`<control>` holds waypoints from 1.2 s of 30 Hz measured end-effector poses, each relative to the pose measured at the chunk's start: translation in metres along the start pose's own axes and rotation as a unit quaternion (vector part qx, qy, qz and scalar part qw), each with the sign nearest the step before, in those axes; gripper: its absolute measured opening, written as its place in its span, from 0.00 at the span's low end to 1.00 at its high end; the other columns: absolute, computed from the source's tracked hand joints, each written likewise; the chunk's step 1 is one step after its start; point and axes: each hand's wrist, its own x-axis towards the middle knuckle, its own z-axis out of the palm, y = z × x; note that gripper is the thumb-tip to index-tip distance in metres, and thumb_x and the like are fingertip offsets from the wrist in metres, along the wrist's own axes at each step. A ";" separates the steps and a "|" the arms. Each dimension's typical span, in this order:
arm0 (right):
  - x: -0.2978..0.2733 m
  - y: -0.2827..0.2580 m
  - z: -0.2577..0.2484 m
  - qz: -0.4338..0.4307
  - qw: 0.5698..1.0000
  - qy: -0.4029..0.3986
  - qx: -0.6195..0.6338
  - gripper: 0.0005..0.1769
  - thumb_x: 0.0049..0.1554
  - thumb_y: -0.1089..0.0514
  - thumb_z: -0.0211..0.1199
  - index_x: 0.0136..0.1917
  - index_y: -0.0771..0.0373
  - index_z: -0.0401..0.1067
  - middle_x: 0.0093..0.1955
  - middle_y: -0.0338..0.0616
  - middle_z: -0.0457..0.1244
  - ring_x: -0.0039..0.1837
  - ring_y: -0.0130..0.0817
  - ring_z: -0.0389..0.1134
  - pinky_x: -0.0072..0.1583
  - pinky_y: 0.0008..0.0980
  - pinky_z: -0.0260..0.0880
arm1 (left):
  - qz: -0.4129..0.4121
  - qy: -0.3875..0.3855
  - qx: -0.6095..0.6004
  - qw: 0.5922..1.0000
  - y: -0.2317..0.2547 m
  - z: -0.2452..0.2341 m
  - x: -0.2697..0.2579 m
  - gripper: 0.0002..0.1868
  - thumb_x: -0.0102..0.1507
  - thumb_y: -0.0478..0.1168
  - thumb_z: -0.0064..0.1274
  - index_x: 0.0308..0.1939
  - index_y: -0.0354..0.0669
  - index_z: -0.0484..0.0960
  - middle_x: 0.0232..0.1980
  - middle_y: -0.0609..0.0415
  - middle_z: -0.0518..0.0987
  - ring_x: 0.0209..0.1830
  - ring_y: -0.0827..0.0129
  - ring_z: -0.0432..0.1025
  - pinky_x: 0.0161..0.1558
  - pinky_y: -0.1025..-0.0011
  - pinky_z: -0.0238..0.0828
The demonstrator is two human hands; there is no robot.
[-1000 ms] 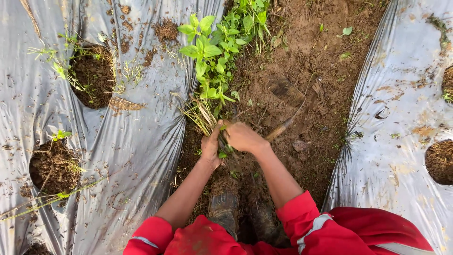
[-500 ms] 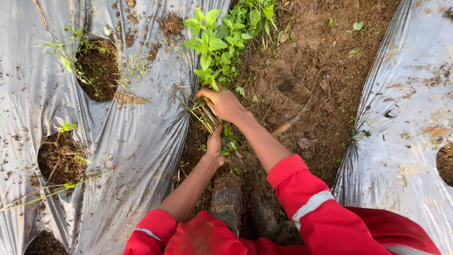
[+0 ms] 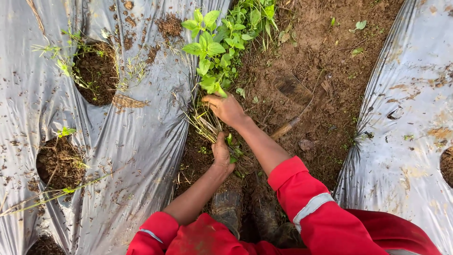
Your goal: The person uses a small hand hoe to loosen the soil around plants and remove weeds from a garden bed covered with plastic mulch. They pull out the weeds by hand and gather them into a pile.
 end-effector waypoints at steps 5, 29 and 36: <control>-0.019 0.002 -0.019 0.038 0.994 0.054 0.083 0.14 0.63 0.63 0.60 0.61 0.53 0.74 0.51 0.63 0.70 0.42 0.52 0.75 0.43 0.43 0.78 | -0.059 -0.014 -0.018 0.998 0.042 0.022 -0.024 0.30 0.57 0.51 0.64 0.45 0.50 0.56 0.33 0.50 0.62 0.30 0.63 0.60 0.31 0.59 0.58; -0.015 0.033 -0.010 0.253 0.949 -0.186 0.015 0.30 0.64 0.38 0.49 0.53 0.70 0.69 0.39 0.55 0.64 0.30 0.36 0.64 0.33 0.37 0.69 | -0.036 -0.045 0.102 0.993 -0.024 0.001 0.063 0.56 0.64 0.60 0.61 0.77 0.36 0.40 0.72 0.33 0.49 0.73 0.41 0.51 0.67 0.40 0.51; -0.057 0.061 0.011 0.217 0.966 -0.078 0.114 0.25 0.56 0.64 0.57 0.21 0.52 0.55 0.17 0.36 0.50 0.20 0.22 0.39 0.28 0.26 0.48 | 0.020 -0.056 0.138 0.989 -0.055 -0.019 0.069 0.62 0.63 0.57 0.63 0.79 0.26 0.35 0.80 0.27 0.38 0.82 0.38 0.40 0.75 0.39 0.38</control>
